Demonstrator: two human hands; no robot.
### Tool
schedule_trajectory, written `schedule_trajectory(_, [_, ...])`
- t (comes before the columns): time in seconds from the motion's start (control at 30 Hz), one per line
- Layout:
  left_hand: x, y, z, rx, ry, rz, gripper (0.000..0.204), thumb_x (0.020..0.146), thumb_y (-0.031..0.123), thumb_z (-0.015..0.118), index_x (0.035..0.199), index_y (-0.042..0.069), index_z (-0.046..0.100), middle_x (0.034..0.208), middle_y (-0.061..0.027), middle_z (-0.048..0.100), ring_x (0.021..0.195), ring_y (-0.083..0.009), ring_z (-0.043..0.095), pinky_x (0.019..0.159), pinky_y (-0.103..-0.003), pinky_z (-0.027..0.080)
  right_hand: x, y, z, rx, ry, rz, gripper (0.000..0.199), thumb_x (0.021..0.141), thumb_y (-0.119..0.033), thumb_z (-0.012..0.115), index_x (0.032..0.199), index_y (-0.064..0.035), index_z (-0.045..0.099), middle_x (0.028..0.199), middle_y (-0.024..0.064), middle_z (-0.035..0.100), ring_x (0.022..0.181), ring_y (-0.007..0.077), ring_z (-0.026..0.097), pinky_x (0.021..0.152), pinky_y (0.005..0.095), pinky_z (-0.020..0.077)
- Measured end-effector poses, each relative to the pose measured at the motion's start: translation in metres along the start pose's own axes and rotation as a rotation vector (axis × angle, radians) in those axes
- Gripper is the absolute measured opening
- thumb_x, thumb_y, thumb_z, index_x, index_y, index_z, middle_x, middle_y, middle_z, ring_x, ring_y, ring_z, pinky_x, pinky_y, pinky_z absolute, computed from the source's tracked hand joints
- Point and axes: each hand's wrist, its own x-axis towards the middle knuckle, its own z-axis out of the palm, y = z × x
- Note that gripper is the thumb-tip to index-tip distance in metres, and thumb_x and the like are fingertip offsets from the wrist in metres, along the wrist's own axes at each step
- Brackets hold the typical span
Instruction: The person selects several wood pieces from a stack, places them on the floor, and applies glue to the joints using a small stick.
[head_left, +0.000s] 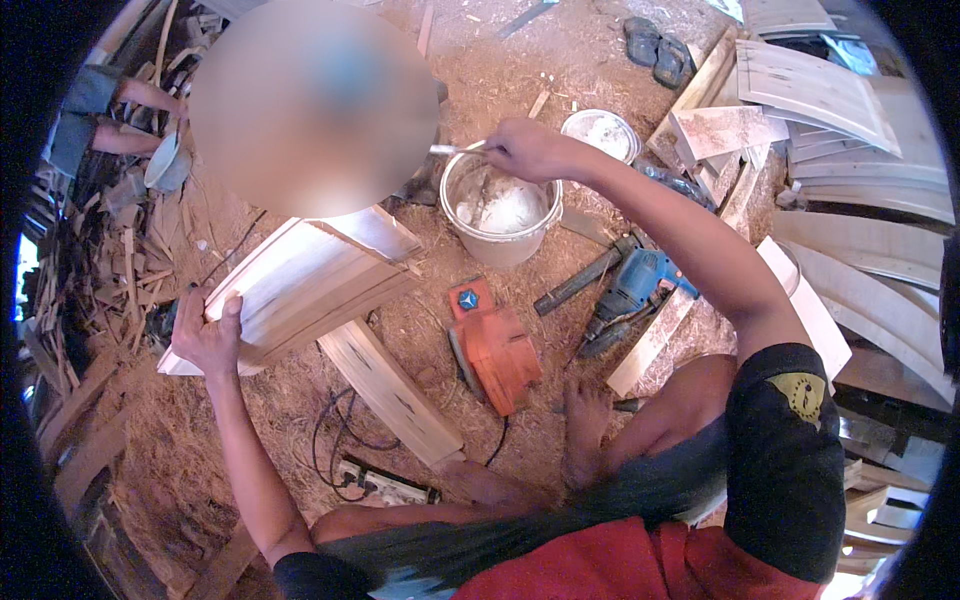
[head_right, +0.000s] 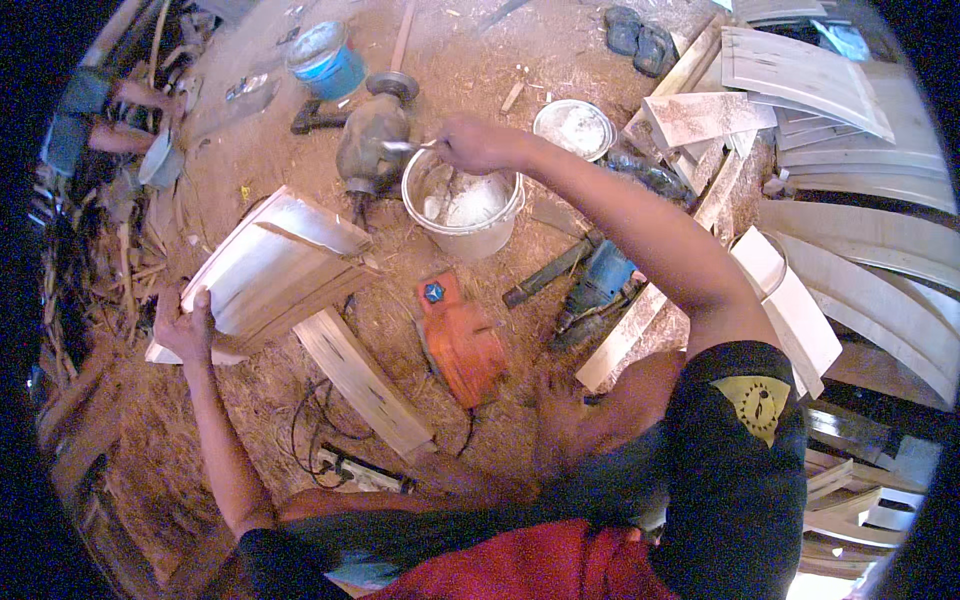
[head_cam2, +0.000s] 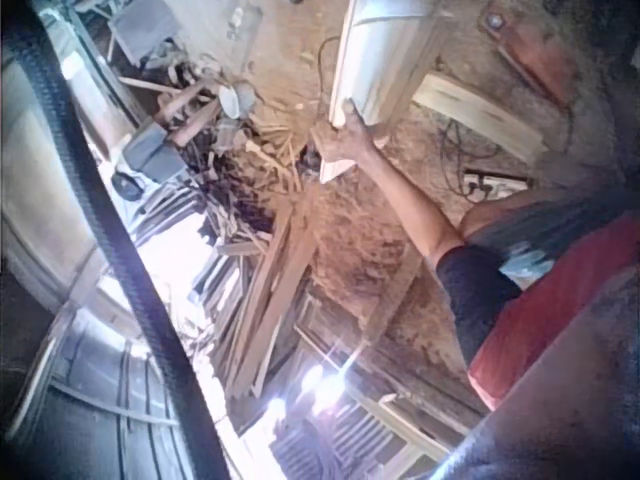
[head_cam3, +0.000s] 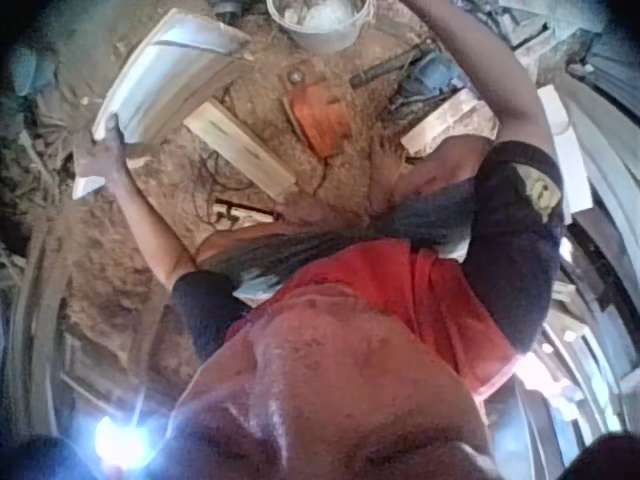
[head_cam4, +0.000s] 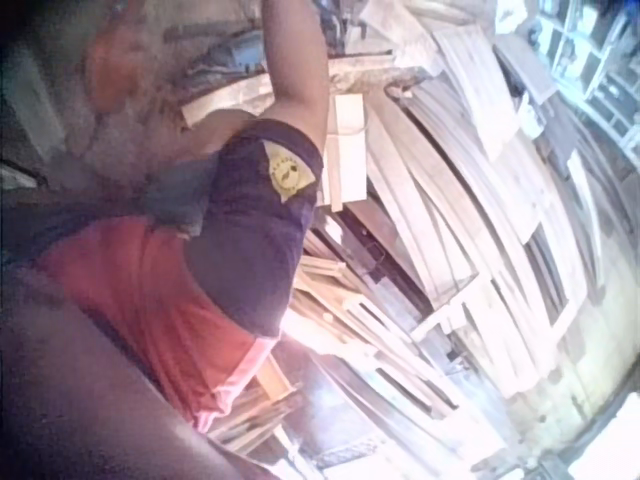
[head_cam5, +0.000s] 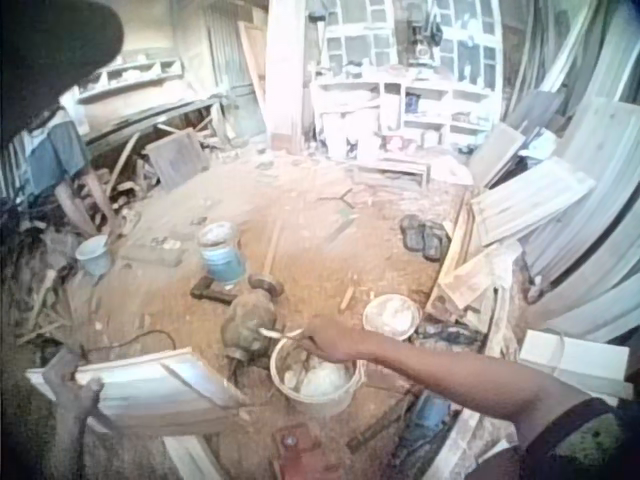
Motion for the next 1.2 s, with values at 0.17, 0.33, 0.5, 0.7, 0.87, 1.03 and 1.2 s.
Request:
schedule_trajectory(0.17, [-0.008,0.014,-0.008,-0.026,-0.048,0.045,0.060,0.075,0.061,0.072,0.079,0.002,0.064,0.074,-0.0109,0.059,0.066,-0.0316,0.060,0.059,-0.040,0.047,-0.006,-0.003,0.022,-0.434,-0.217,0.190,0.020,0.087,-0.018,0.059,0.087,-0.0012,0.071,0.085,0.0176,0.071,0.080,0.0349,0.070,0.070,0.0478,0.0544])
schedule_trajectory(0.33, [0.002,0.035,-0.010,0.137,-0.168,-0.041,0.056,0.073,0.059,0.074,0.080,0.003,0.067,0.078,-0.0124,0.064,0.069,-0.0339,0.063,0.060,-0.041,0.048,0.001,0.023,0.084,-0.705,-0.287,0.002,0.018,0.085,-0.021,0.061,0.090,-0.0117,0.076,0.089,0.0129,0.074,0.082,0.0308,0.072,0.065,0.0417,0.0562])
schedule_trajectory(0.5, [0.009,0.047,-0.018,0.240,-0.339,-0.257,0.062,0.078,0.067,0.066,0.078,0.004,0.070,0.071,-0.0182,0.065,0.068,-0.0374,0.065,0.060,-0.045,0.048,-0.008,0.004,0.018,-0.538,-0.247,0.211,0.017,0.082,-0.021,0.065,0.089,-0.0093,0.075,0.089,0.0142,0.073,0.082,0.0312,0.072,0.066,0.0457,0.0569])
schedule_trajectory(0.7, [0.017,0.055,0.014,0.110,-0.387,-0.427,0.079,0.080,0.078,0.051,0.078,0.002,0.072,0.066,-0.0236,0.064,0.070,-0.0409,0.066,0.067,-0.048,0.050,-0.058,0.036,-0.078,0.158,-0.168,0.318,0.028,0.082,-0.029,0.071,0.086,-0.0021,0.073,0.076,0.0103,0.069,0.066,0.0183,0.067,0.061,0.0354,0.0540])
schedule_trajectory(0.87, [0.033,0.073,0.024,0.012,-0.487,-0.580,0.084,0.081,0.080,0.048,0.089,0.001,0.074,0.072,-0.0267,0.065,0.079,-0.0406,0.067,0.075,-0.047,0.050,-0.078,-0.039,-0.105,0.574,0.173,0.287,0.022,0.089,-0.023,0.070,0.104,-0.0069,0.074,0.078,-0.0004,0.068,0.062,0.0072,0.060,0.052,0.0226,0.0429])
schedule_trajectory(1.03, [0.038,0.084,0.032,-0.092,-0.471,-0.573,0.083,0.081,0.080,0.048,0.096,0.003,0.075,0.071,-0.0245,0.066,0.077,-0.0393,0.068,0.076,-0.046,0.050,-0.047,-0.073,-0.056,0.407,0.346,-0.071,0.022,0.090,-0.015,0.066,0.108,-0.0045,0.072,0.081,0.0054,0.070,0.071,0.0107,0.063,0.062,0.0271,0.0493])
schedule_trajectory(1.2, [0.046,0.099,0.022,-0.078,-0.411,-0.535,0.085,0.079,0.081,0.049,0.098,0.002,0.075,0.069,-0.0227,0.067,0.076,-0.0364,0.068,0.074,-0.045,0.050,-0.044,-0.096,-0.029,0.371,0.487,-0.035,0.019,0.090,-0.009,0.064,0.106,-0.0010,0.071,0.086,0.0114,0.070,0.075,0.0161,0.065,0.068,0.0298,0.0521])
